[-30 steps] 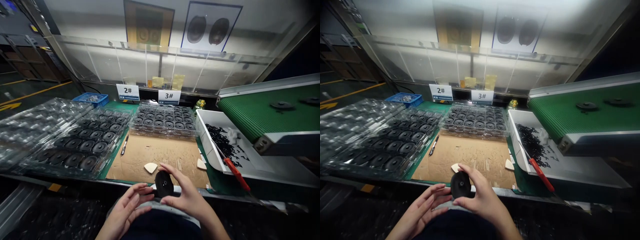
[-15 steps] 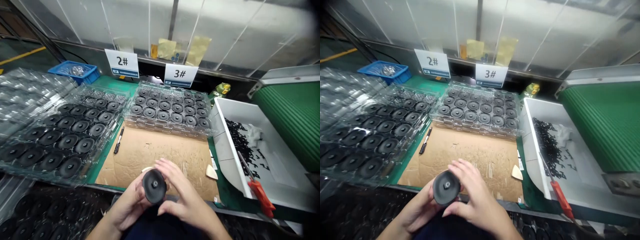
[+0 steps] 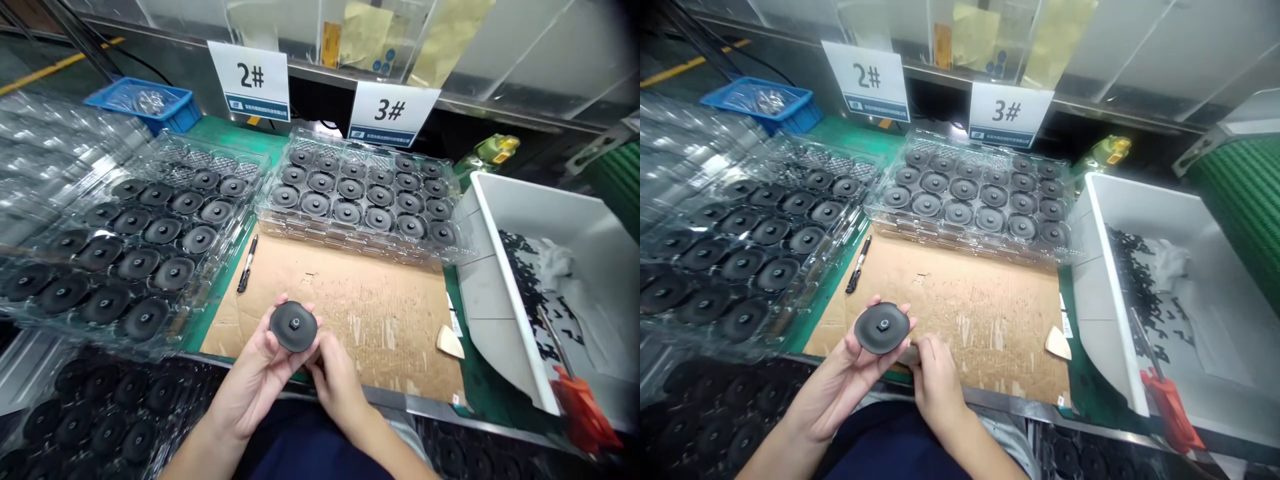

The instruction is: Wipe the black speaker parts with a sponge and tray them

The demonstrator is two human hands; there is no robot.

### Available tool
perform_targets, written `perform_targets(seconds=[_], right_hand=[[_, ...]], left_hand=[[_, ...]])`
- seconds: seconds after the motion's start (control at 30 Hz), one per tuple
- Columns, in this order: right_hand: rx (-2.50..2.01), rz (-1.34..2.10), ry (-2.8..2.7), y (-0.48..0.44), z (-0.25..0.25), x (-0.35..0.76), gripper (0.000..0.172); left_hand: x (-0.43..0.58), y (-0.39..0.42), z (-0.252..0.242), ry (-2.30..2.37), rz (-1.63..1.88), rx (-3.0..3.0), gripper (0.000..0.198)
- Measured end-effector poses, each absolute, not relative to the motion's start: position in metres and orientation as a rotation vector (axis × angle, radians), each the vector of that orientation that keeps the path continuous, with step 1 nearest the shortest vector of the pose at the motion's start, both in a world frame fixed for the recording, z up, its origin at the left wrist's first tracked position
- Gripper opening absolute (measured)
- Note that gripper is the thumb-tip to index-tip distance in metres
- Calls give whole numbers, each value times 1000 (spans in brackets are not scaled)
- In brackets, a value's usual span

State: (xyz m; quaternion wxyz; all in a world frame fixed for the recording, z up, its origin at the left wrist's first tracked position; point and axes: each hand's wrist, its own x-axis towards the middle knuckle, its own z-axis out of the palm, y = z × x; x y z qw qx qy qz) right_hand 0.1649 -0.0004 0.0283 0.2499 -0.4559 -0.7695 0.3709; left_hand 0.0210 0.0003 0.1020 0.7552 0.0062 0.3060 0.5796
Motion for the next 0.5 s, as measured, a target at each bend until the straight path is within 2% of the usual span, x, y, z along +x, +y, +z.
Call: perform_targets(seconds=[0.13, 0.27, 0.4, 0.5], right_hand=[[-1066, 1000, -2167, 2, 27, 163, 16], [-1170, 1001, -2061, 14, 38, 183, 21], [-1342, 956, -1807, 24, 78, 205, 23], [-1223, 849, -1768, 20, 116, 201, 26]], left_hand=[[22, -5, 103, 718, 1268, 58, 52], [22, -9, 105, 763, 1250, 125, 56], [31, -13, 104, 856, 1259, 124, 58], [43, -15, 104, 858, 1201, 163, 61]])
